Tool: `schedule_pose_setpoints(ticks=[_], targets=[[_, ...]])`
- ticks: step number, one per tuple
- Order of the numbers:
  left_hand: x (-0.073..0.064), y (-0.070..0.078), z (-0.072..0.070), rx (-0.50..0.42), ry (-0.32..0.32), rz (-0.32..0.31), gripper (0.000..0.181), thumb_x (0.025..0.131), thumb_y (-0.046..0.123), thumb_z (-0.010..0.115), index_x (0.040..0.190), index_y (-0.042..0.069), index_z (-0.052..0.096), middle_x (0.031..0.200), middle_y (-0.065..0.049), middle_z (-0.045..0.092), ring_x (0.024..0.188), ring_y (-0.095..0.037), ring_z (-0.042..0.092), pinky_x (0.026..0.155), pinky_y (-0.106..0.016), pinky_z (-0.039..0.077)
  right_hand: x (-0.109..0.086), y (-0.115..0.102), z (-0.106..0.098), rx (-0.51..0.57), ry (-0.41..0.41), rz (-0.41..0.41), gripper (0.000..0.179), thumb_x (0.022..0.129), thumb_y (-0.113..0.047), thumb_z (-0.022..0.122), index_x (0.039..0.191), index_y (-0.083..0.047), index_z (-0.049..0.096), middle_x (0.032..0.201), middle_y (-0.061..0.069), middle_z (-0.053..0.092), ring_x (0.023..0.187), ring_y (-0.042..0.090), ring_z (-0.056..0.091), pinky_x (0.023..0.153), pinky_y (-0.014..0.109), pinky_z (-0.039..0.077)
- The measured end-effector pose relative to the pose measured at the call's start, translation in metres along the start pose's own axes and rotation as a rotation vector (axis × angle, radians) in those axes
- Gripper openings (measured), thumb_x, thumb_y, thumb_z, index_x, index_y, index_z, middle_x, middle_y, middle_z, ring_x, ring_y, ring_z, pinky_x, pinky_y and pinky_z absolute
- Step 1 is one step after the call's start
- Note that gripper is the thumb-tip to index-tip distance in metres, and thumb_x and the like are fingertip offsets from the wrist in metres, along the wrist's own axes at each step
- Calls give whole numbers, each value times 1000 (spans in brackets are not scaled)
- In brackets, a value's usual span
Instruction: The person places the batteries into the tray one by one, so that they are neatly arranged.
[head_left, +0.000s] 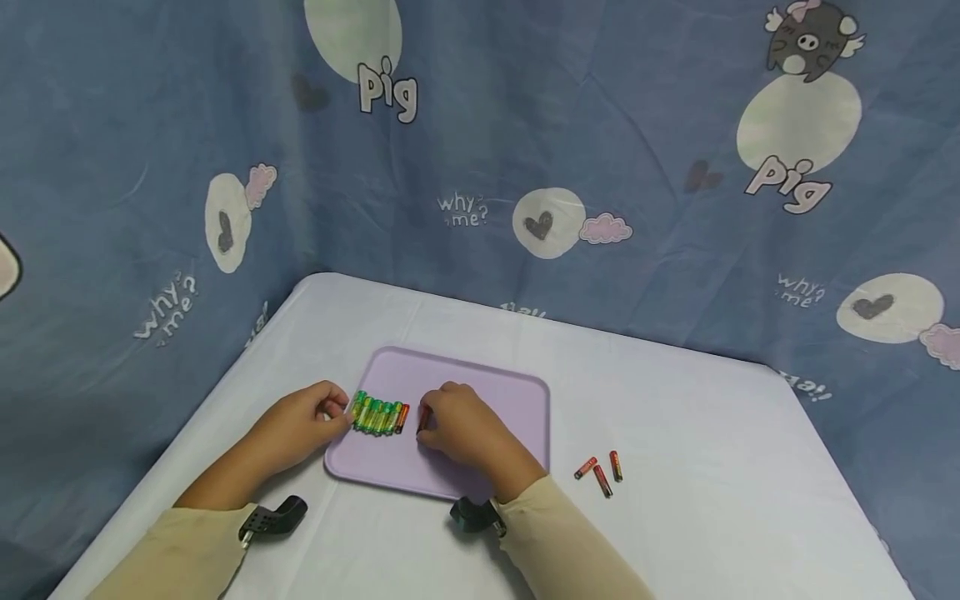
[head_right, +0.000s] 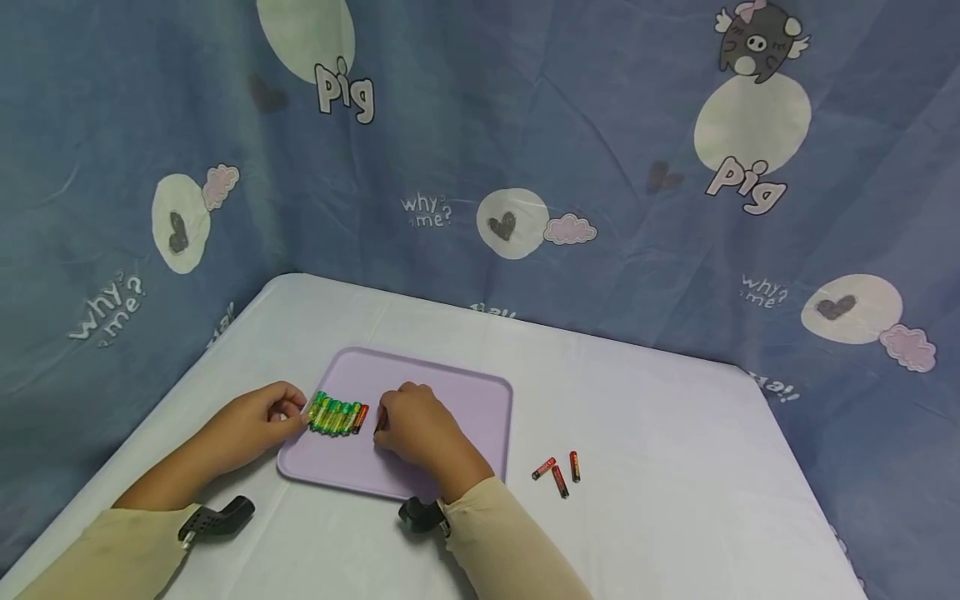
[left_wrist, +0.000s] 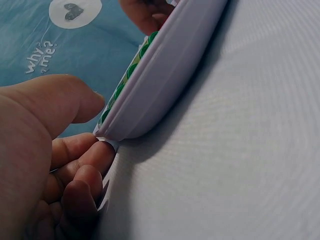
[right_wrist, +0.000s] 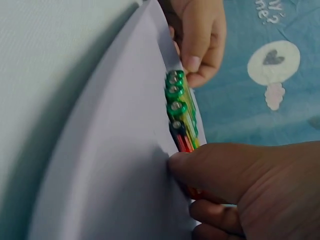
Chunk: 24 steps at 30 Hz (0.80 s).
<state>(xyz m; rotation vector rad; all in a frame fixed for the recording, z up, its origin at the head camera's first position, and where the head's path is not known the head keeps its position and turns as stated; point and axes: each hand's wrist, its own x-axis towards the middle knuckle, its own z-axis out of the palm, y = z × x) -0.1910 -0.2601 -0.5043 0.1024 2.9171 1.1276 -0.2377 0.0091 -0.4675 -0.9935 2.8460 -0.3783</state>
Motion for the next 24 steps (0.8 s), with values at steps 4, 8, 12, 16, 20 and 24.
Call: schedule_pose_setpoints(ticks=[4, 8, 12, 16, 20, 24], targets=[[0, 2, 0, 2, -1, -4, 22, 94, 27, 72, 109, 12, 65, 92, 2, 64, 81, -15, 54, 74, -35, 44, 4, -4, 1, 18, 5, -3, 14, 88, -28, 82, 89, -22, 70, 84, -10, 58, 86, 11, 55, 83, 30, 47], [0, 2, 0, 1, -3, -6, 22, 94, 27, 72, 109, 12, 65, 92, 2, 64, 81, -15, 54, 75, -35, 44, 7, -7, 3, 7, 8, -11, 15, 87, -28, 82, 89, -21, 69, 82, -9, 58, 83, 11, 54, 79, 28, 46], [-1, 1, -1, 6, 4, -2, 20, 94, 26, 72, 107, 13, 65, 91, 3, 63, 80, -15, 54, 75, -35, 44, 9, -11, 5, -17, 4, -21, 16, 88, -29, 82, 94, -19, 70, 84, -8, 57, 83, 11, 53, 79, 29, 46], [0, 1, -2, 10, 11, 6, 19, 94, 25, 71, 107, 13, 66, 90, 3, 64, 80, -15, 54, 75, -35, 44, 11, -15, 5, -42, -9, -14, 25, 90, -31, 81, 107, -15, 73, 89, -6, 59, 87, 13, 55, 82, 31, 47], [2, 0, -1, 1, 9, 13, 20, 94, 25, 71, 108, 12, 66, 91, 3, 65, 80, -14, 55, 75, -35, 45, 12, -17, 4, -57, -19, -4, 32, 91, -33, 81, 115, -13, 73, 93, -5, 62, 90, 15, 56, 85, 32, 48], [1, 0, -1, -2, 6, 11, 20, 93, 25, 72, 108, 12, 66, 90, 3, 65, 80, -14, 55, 75, -35, 45, 13, -18, 5, -59, -25, -3, 33, 91, -33, 81, 116, -13, 73, 94, -4, 62, 92, 15, 57, 85, 32, 48]])
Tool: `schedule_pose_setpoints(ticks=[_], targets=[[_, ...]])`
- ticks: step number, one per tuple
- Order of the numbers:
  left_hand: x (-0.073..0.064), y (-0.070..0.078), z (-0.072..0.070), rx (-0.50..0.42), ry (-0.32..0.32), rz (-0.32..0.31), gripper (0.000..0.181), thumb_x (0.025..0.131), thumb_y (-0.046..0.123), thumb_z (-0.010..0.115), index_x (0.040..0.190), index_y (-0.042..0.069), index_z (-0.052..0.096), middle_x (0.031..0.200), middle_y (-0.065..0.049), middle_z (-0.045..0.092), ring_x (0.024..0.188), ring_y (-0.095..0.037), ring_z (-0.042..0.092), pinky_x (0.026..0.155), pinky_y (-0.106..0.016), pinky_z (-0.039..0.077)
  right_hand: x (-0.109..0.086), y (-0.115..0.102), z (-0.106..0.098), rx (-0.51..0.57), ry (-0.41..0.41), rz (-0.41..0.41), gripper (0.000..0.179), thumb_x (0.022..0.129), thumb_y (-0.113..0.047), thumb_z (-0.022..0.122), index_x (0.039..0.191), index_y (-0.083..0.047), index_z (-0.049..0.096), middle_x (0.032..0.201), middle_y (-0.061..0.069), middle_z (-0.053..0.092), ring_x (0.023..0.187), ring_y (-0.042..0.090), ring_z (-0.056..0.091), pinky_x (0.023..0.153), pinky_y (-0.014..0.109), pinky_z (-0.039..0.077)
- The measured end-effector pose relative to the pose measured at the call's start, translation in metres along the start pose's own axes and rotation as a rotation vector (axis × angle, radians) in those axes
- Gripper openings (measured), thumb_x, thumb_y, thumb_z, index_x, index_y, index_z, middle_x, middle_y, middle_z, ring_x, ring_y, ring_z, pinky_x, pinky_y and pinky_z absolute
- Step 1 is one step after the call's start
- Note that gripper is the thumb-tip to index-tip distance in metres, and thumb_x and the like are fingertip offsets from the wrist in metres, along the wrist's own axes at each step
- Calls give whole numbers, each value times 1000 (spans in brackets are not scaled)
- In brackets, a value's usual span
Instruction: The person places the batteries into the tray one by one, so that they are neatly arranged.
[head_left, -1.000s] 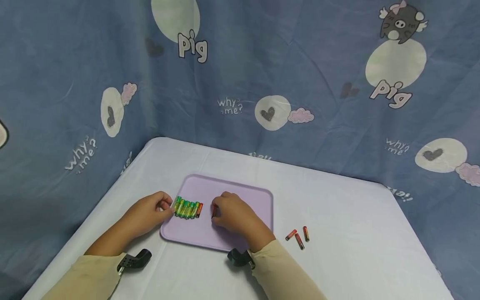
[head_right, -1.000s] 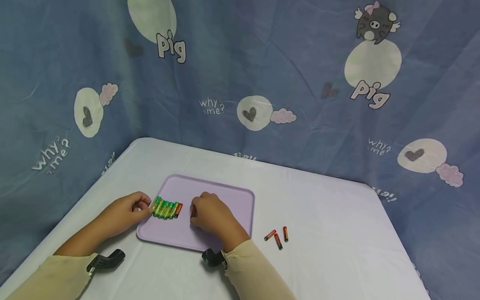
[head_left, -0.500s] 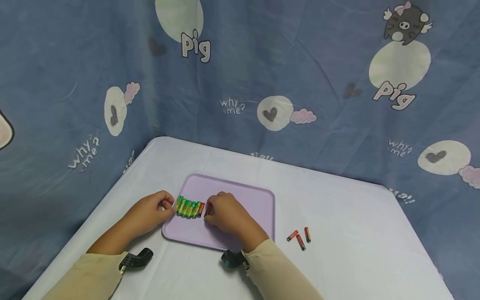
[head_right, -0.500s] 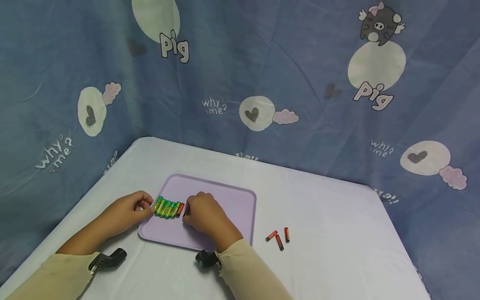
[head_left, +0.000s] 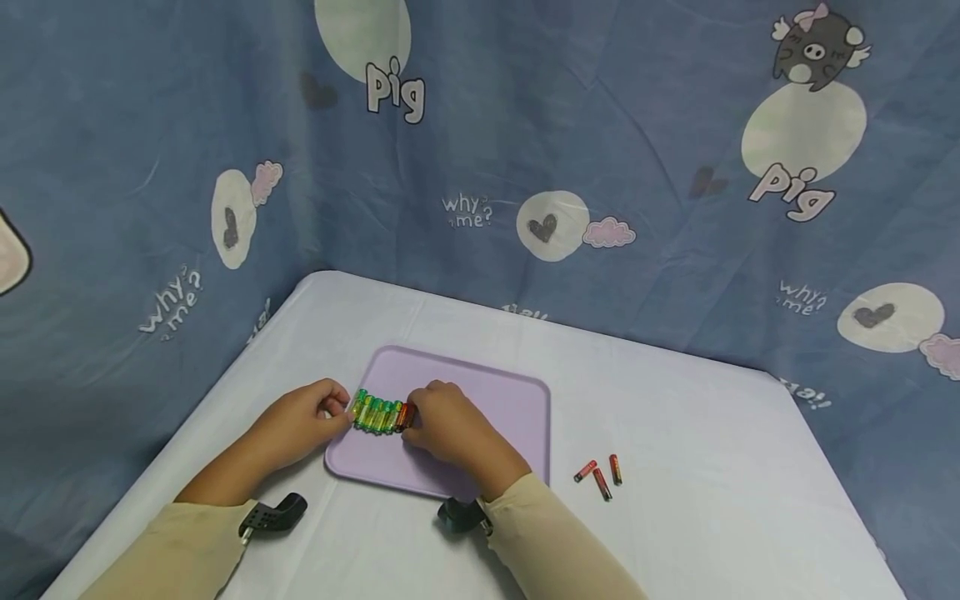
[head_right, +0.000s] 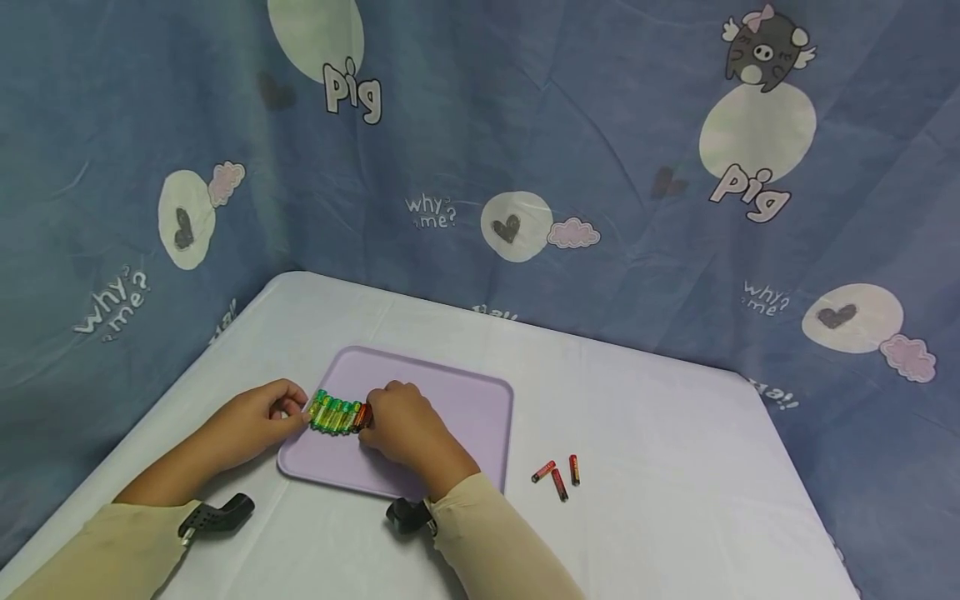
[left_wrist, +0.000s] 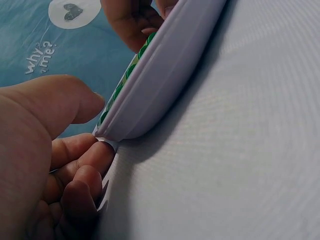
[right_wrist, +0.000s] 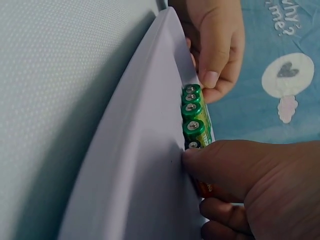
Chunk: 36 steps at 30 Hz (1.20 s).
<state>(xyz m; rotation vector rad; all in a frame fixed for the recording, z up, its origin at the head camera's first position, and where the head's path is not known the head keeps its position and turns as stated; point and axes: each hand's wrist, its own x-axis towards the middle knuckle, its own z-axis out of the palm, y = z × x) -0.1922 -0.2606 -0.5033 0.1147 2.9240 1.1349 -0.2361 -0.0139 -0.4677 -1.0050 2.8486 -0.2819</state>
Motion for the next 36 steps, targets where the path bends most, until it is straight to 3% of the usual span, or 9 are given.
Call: schedule_pose_setpoints(ticks=[6, 23, 31, 36], targets=[[-1, 1, 1, 8, 2, 1, 20, 94, 27, 72, 107, 13, 66, 91, 3, 65, 81, -13, 55, 74, -33, 44, -2, 1, 1, 11, -5, 7, 36, 91, -34, 81, 119, -13, 72, 97, -4, 63, 94, 15, 58, 88, 33, 48], [-2, 4, -1, 4, -15, -12, 24, 95, 29, 73, 109, 12, 65, 94, 2, 65, 82, -14, 54, 75, -35, 44, -21, 10, -1, 19, -70, 27, 63, 92, -41, 80, 142, -8, 61, 129, 9, 63, 120, 26, 60, 106, 37, 49], [-1, 1, 1, -1, -13, -16, 23, 94, 28, 72, 109, 12, 65, 93, 2, 64, 80, -15, 54, 75, -35, 44, -37, 23, -2, 76, -42, 47, 67, 93, -38, 78, 151, -12, 55, 129, 3, 65, 125, 20, 59, 110, 36, 46], [-1, 1, 2, 0, -13, -21, 23, 94, 28, 72, 110, 12, 65, 93, 2, 64, 81, -15, 54, 75, -35, 44, -53, 39, -5, 123, -1, 58, 61, 94, -35, 77, 148, -13, 58, 128, 3, 66, 125, 21, 60, 110, 39, 47]])
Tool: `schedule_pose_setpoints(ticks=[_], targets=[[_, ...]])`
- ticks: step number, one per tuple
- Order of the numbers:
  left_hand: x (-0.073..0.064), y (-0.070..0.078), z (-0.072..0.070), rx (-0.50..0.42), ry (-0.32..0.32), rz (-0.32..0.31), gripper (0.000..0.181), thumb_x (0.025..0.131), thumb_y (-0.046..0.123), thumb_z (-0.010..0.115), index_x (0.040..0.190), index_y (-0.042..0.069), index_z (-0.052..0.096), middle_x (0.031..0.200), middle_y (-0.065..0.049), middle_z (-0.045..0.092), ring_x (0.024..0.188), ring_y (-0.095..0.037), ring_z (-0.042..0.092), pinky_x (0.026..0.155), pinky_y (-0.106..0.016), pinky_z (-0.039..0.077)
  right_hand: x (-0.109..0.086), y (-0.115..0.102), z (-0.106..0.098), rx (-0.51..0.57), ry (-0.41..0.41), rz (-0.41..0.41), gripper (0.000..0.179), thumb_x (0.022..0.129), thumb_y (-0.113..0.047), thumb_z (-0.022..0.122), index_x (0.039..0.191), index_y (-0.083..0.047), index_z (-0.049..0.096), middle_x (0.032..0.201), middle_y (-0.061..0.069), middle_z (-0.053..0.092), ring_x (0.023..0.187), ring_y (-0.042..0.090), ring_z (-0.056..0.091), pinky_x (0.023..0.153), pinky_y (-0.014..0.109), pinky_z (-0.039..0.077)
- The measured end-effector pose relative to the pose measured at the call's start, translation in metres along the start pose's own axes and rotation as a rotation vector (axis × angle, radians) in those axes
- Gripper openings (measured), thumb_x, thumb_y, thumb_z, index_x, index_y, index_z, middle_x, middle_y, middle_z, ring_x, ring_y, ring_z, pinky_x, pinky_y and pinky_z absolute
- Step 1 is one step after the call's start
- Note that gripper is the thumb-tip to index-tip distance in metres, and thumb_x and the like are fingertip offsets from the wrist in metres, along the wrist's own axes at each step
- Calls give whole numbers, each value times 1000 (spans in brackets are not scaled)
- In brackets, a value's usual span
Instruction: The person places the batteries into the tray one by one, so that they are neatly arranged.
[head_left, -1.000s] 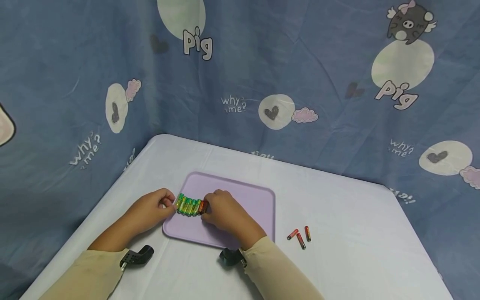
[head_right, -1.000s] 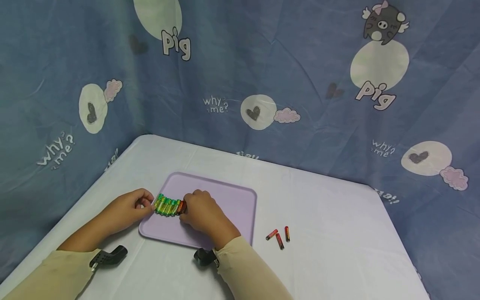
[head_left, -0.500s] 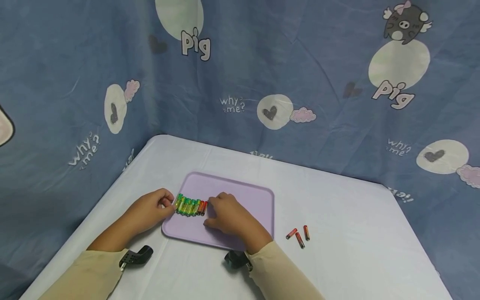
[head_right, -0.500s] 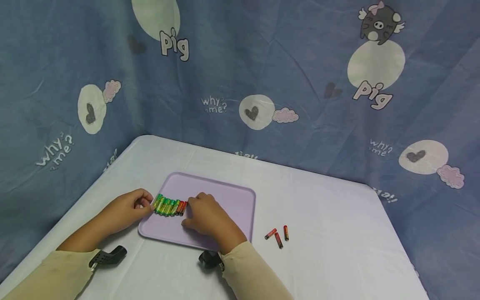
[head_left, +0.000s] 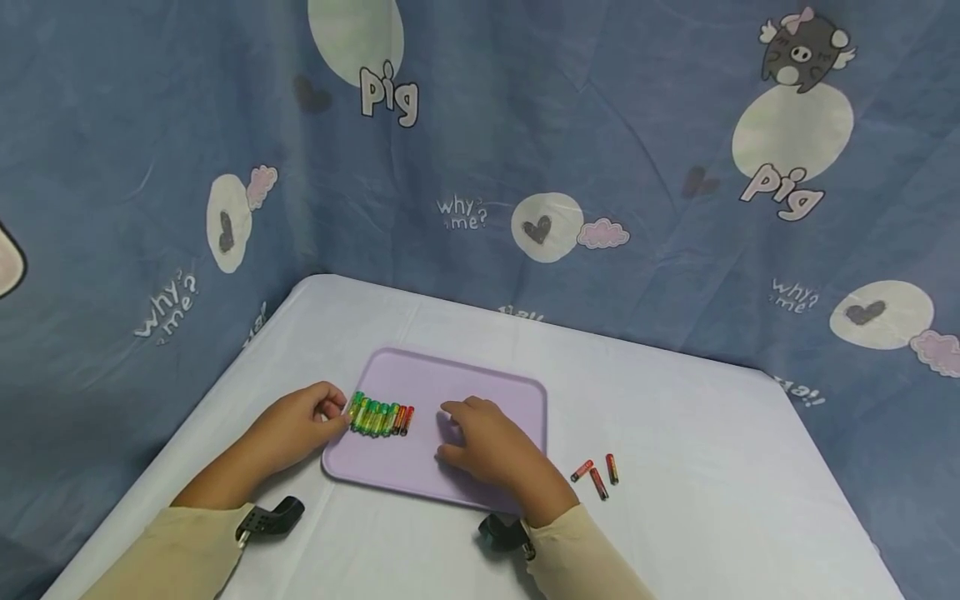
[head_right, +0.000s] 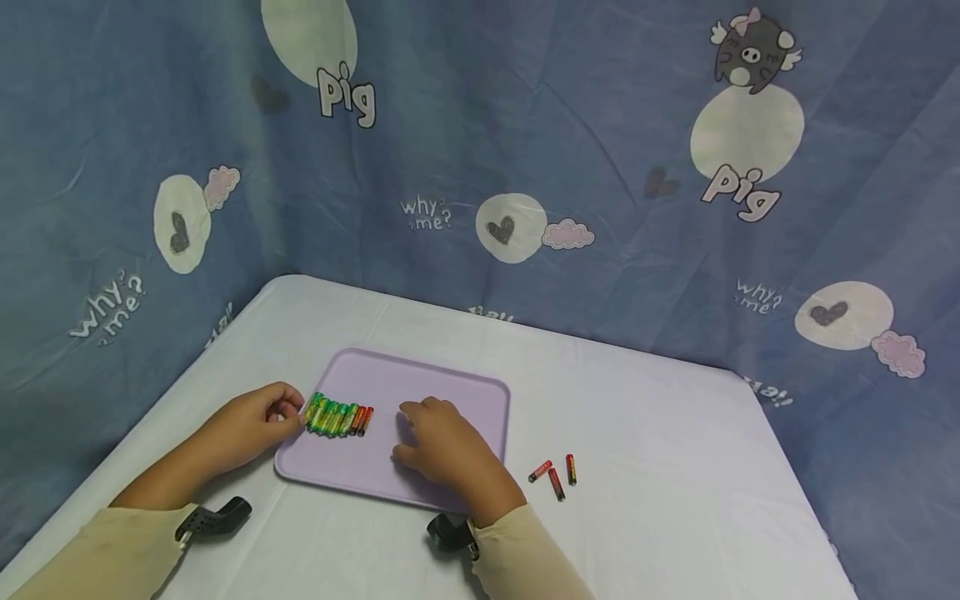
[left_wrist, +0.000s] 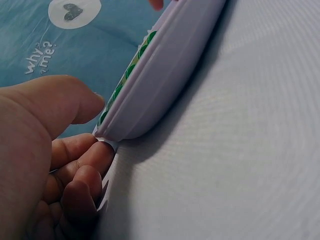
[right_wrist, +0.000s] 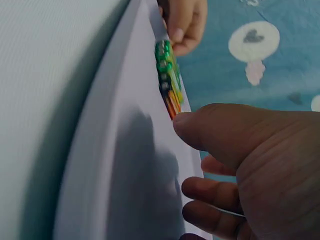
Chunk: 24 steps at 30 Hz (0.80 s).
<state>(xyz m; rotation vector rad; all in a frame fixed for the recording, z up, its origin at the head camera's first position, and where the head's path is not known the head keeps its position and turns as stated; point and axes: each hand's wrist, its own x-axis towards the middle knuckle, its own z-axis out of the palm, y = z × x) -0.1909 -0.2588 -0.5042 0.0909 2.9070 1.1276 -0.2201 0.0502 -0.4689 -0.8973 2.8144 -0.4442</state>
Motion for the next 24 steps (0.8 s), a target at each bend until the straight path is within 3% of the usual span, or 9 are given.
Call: schedule_pose_setpoints(ticks=[7, 14, 24], targets=[[-1, 0, 1, -1, -3, -2, 23, 95, 29, 72, 109, 12, 65, 92, 2, 63, 80, -16, 53, 74, -35, 44, -18, 27, -11, 23, 87, -31, 49, 96, -30, 75, 139, -9, 64, 126, 6, 68, 120, 24, 62, 109, 42, 47], [-1, 1, 0, 6, 2, -3, 23, 95, 29, 72, 110, 12, 65, 93, 2, 64, 82, -15, 54, 75, -35, 44, -29, 45, -25, 55, 131, -12, 43, 95, -24, 75, 134, -7, 66, 126, 9, 69, 122, 28, 62, 108, 46, 48], [-2, 3, -1, 7, 0, -4, 24, 95, 29, 72, 110, 12, 65, 93, 2, 64, 82, -15, 54, 75, -35, 44, -49, 68, -25, 75, 219, 14, 33, 95, -23, 75, 125, -9, 72, 120, 5, 71, 119, 27, 63, 106, 45, 48]])
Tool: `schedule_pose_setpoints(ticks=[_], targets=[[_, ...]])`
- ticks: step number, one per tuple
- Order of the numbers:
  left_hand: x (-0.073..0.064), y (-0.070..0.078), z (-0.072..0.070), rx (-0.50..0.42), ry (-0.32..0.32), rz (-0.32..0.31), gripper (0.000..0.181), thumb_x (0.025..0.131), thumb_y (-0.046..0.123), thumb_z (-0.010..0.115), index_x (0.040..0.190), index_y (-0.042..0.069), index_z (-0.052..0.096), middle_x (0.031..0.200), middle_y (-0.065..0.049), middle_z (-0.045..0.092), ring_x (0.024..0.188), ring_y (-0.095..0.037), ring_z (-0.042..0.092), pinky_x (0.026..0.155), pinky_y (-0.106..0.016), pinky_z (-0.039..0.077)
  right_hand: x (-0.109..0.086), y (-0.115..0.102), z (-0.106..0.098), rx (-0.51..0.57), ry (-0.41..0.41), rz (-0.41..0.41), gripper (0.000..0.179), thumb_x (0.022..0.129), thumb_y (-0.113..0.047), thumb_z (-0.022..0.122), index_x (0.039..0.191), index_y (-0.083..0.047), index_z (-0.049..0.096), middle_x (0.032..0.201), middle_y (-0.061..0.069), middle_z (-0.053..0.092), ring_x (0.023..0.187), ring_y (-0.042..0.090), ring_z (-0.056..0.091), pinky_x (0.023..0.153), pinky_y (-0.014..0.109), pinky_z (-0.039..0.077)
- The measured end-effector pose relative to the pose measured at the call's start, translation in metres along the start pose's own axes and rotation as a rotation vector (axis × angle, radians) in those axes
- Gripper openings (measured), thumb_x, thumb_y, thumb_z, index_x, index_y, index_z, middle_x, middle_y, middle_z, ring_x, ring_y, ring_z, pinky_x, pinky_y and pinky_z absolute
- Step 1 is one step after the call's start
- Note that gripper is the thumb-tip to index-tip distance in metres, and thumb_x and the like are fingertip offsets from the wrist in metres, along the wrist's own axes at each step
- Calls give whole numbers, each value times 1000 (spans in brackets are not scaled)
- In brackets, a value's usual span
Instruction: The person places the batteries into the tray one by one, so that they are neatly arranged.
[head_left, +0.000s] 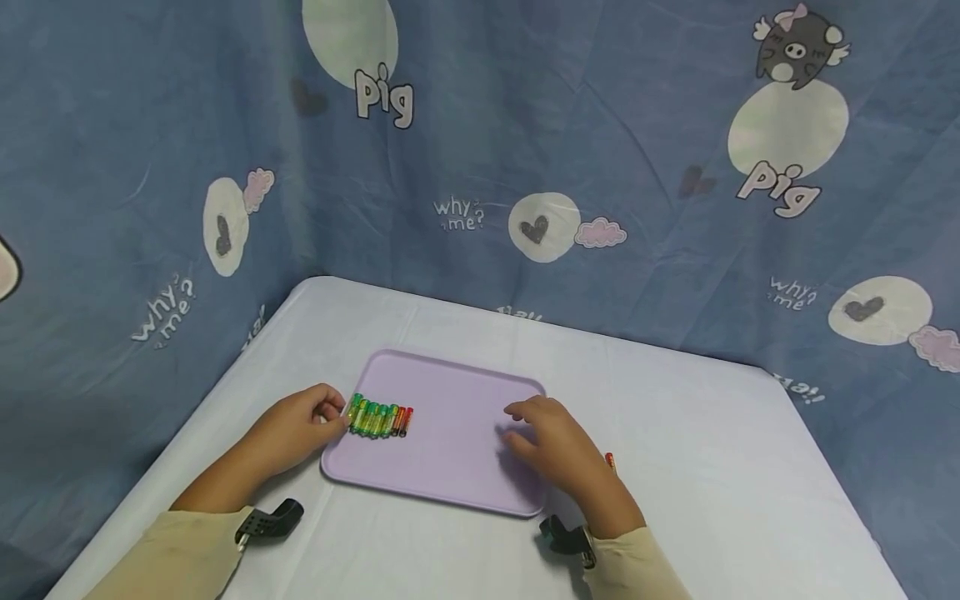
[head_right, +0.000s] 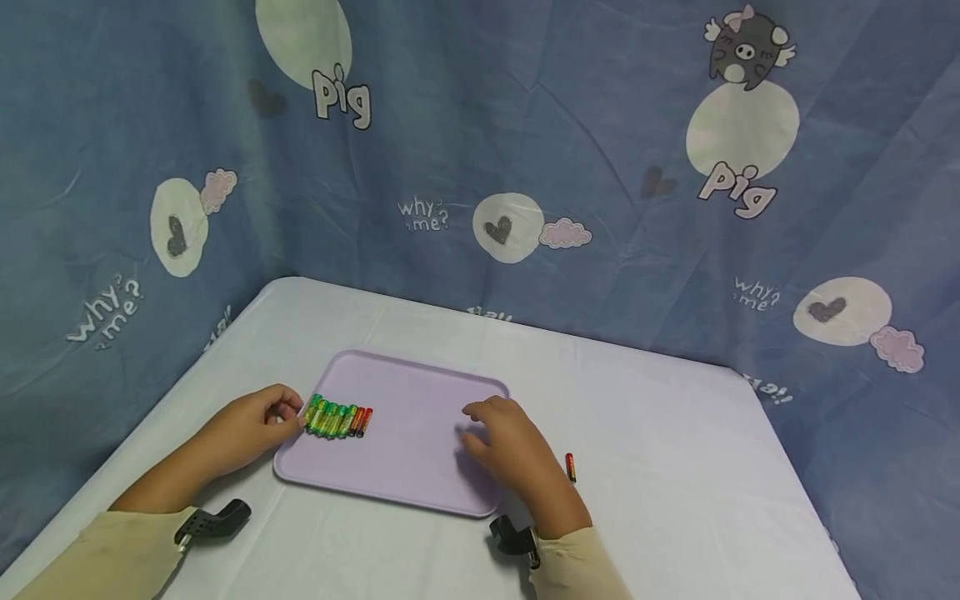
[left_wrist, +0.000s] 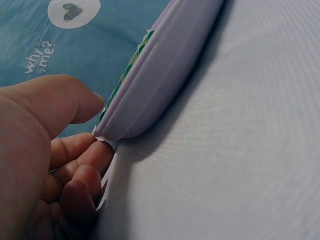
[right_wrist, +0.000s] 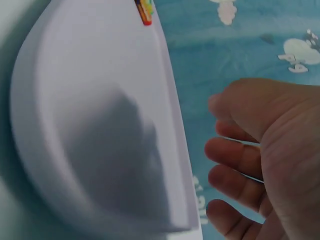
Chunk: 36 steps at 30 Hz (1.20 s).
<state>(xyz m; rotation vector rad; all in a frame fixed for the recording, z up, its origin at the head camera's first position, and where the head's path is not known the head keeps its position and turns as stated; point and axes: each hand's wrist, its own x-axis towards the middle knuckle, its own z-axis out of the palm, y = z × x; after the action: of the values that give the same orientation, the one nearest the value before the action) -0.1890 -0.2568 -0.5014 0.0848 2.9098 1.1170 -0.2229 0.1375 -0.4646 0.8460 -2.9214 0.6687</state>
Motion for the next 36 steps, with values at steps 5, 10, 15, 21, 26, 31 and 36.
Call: schedule_pose_setpoints(ticks=[5, 10, 15, 21, 26, 31, 36], targets=[[-1, 0, 1, 0, 1, 0, 24, 95, 28, 72, 111, 12, 65, 93, 2, 65, 82, -15, 54, 75, -35, 44, -10, 9, -4, 24, 41, 50, 31, 94, -22, 76, 123, -10, 73, 119, 4, 71, 118, 25, 63, 104, 45, 49], [-1, 0, 1, 1, -2, 0, 24, 95, 29, 72, 111, 12, 65, 93, 2, 64, 81, -15, 54, 75, -35, 44, -19, 19, -5, 14, 74, 65, 29, 93, -19, 77, 120, -10, 74, 117, 3, 71, 115, 23, 63, 104, 45, 50], [0, 0, 2, -1, -3, -3, 24, 96, 28, 71, 111, 11, 65, 93, 2, 64, 81, -15, 54, 75, -35, 44, -29, 29, -8, 19, 117, 57, 29, 92, -17, 78, 120, -10, 74, 114, 1, 72, 113, 21, 65, 99, 45, 53], [0, 1, 1, 4, -4, -3, 24, 96, 29, 71, 111, 12, 65, 94, 2, 64, 82, -15, 54, 75, -35, 44, -41, 39, -15, 57, 149, 118, 30, 92, -15, 78, 121, -12, 74, 109, -3, 71, 105, 16, 64, 89, 43, 56], [-1, 1, 1, 13, -10, -14, 24, 96, 30, 71, 111, 12, 65, 93, 2, 64, 82, -15, 54, 75, -35, 44, -50, 47, -18, 71, 145, 162, 29, 93, -16, 78, 122, -12, 74, 110, -4, 71, 101, 15, 64, 87, 40, 56], [-1, 1, 1, 19, 1, -3, 22, 97, 29, 70, 110, 13, 65, 93, 2, 63, 82, -15, 54, 75, -35, 44, -54, 55, -23, 51, 171, 185, 29, 93, -18, 77, 122, -13, 74, 111, -3, 71, 100, 15, 63, 86, 41, 55], [0, 2, 0, 19, 1, -5, 21, 97, 28, 70, 111, 12, 65, 92, 2, 63, 82, -15, 53, 75, -35, 44, -59, 65, -26, 23, 205, 204, 27, 93, -16, 77, 119, -12, 74, 109, -1, 71, 98, 15, 64, 84, 42, 56]])
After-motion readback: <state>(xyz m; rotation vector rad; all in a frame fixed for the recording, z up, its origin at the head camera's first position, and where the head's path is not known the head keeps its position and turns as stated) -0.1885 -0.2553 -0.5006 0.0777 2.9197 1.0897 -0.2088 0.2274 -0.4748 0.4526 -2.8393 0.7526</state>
